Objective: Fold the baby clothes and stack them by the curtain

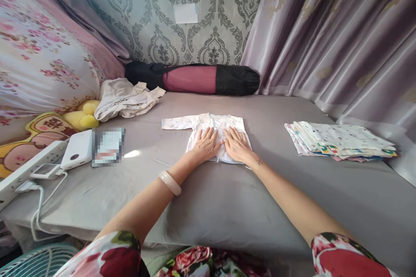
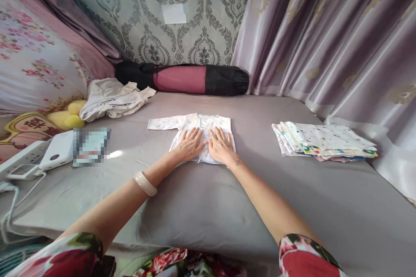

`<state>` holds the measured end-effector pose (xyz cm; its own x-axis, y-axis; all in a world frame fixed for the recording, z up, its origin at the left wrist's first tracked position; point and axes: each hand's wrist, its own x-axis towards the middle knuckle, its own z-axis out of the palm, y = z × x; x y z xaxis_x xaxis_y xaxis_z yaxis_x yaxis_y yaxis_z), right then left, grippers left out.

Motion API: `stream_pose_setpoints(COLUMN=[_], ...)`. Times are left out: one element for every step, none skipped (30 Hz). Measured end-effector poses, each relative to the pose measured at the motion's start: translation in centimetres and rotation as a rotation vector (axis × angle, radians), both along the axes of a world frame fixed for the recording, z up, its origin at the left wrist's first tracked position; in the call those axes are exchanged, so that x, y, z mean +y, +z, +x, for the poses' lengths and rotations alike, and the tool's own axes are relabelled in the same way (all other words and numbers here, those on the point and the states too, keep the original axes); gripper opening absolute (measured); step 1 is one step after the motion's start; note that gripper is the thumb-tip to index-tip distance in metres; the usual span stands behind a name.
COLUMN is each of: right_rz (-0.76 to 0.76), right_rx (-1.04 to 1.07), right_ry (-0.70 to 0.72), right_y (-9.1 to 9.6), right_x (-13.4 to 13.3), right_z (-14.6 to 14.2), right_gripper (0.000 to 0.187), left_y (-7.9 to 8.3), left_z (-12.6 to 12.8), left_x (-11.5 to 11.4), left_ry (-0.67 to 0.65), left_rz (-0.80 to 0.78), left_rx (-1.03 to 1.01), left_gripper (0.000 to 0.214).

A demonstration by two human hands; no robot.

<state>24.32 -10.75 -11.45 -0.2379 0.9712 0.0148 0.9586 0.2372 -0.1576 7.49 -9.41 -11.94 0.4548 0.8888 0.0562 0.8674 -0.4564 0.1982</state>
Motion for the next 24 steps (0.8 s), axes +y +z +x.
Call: stream_pose_setpoints(right_rz=[0.002,0.006,0.010,0.015,0.020,0.023,0.024,0.024,0.025,0.026,0.027,0.028,0.031,0.037,0.044,0.054,0.067,0.079,0.090,0.098,0.104,0.107,0.107,0.106], right_rx=[-0.008,-0.015,-0.019,-0.021,-0.019,-0.016,-0.012,-0.008,-0.004,-0.002,0.000,0.002,0.002,0.002,-0.001,-0.006,-0.014,-0.025,-0.035,-0.045,-0.054,-0.061,-0.066,-0.071], right_ry=[-0.003,-0.005,-0.007,-0.009,-0.011,-0.013,-0.015,-0.017,-0.018,-0.018,-0.016,-0.012,-0.008,-0.005,-0.007,-0.014,-0.026,-0.040,-0.053,-0.063,-0.072,-0.078,-0.085,-0.091], right_y=[-0.2,-0.5,-0.7,-0.9,-1.0,-1.0,-1.1,-1.1,-1.0,-1.0,-0.9,-0.9,-0.9,-0.9,-0.9,-0.8,-0.7,-0.6,-0.5,-0.3,-0.2,0.0,0.1,0.1], right_x=[-0.2,-0.3,-0.4,-0.4,-0.3,-0.3,-0.3,-0.3,-0.3,-0.3,-0.3,-0.4,-0.4,-0.4,-0.5,-0.5,-0.4,-0.4,-0.3,-0.1,0.0,0.2,0.3,0.5], right_z=[0.0,0.1,0.0,0.0,0.0,0.0,-0.1,-0.1,-0.1,-0.1,-0.1,0.0,0.1,0.2,0.4,0.6,0.9,1.3,1.7,2.1,2.5,2.9,3.2,3.4], right_gripper=[0.058,0.057,0.057,0.057,0.057,0.057,0.056,0.056,0.056,0.056,0.056,0.056,0.056,0.056,0.056,0.056,0.057,0.057,0.058,0.058,0.059,0.060,0.060,0.061], left_y=[-0.2,-0.4,-0.6,-0.8,-0.9,-1.0,-1.0,-1.0,-0.9,-0.8,-0.7,-0.6,-0.5,-0.4,-0.3,-0.2,-0.1,-0.1,-0.1,0.0,-0.1,-0.1,-0.1,-0.2], left_z=[0.1,0.1,0.1,0.1,0.2,0.2,0.2,0.2,0.2,0.2,0.2,0.1,0.0,-0.2,-0.5,-0.8,-1.1,-1.5,-1.8,-2.2,-2.5,-2.7,-2.9,-3.0], left_x=[-0.2,-0.3,-0.4,-0.4,-0.4,-0.4,-0.5,-0.5,-0.5,-0.5,-0.5,-0.5,-0.5,-0.6,-0.6,-0.6,-0.6,-0.5,-0.5,-0.4,-0.3,-0.2,-0.1,0.0], left_ry=[-0.009,-0.016,-0.021,-0.023,-0.023,-0.022,-0.021,-0.020,-0.020,-0.019,-0.021,-0.023,-0.025,-0.024,-0.020,-0.014,-0.005,0.005,0.015,0.022,0.028,0.032,0.034,0.035], left_rz=[0.002,0.008,0.018,0.029,0.039,0.044,0.046,0.044,0.041,0.036,0.029,0.022,0.015,0.011,0.014,0.026,0.045,0.066,0.087,0.101,0.106,0.100,0.087,0.070], left_rx=[-0.005,-0.011,-0.015,-0.018,-0.019,-0.017,-0.014,-0.011,-0.008,-0.006,-0.003,-0.001,0.002,0.006,0.011,0.016,0.018,0.019,0.016,0.013,0.012,0.015,0.021,0.029], left_gripper=[0.061,0.061,0.060,0.059,0.059,0.059,0.059,0.060,0.060,0.061,0.061,0.061,0.060,0.060,0.060,0.060,0.059,0.058,0.058,0.057,0.056,0.056,0.057,0.057])
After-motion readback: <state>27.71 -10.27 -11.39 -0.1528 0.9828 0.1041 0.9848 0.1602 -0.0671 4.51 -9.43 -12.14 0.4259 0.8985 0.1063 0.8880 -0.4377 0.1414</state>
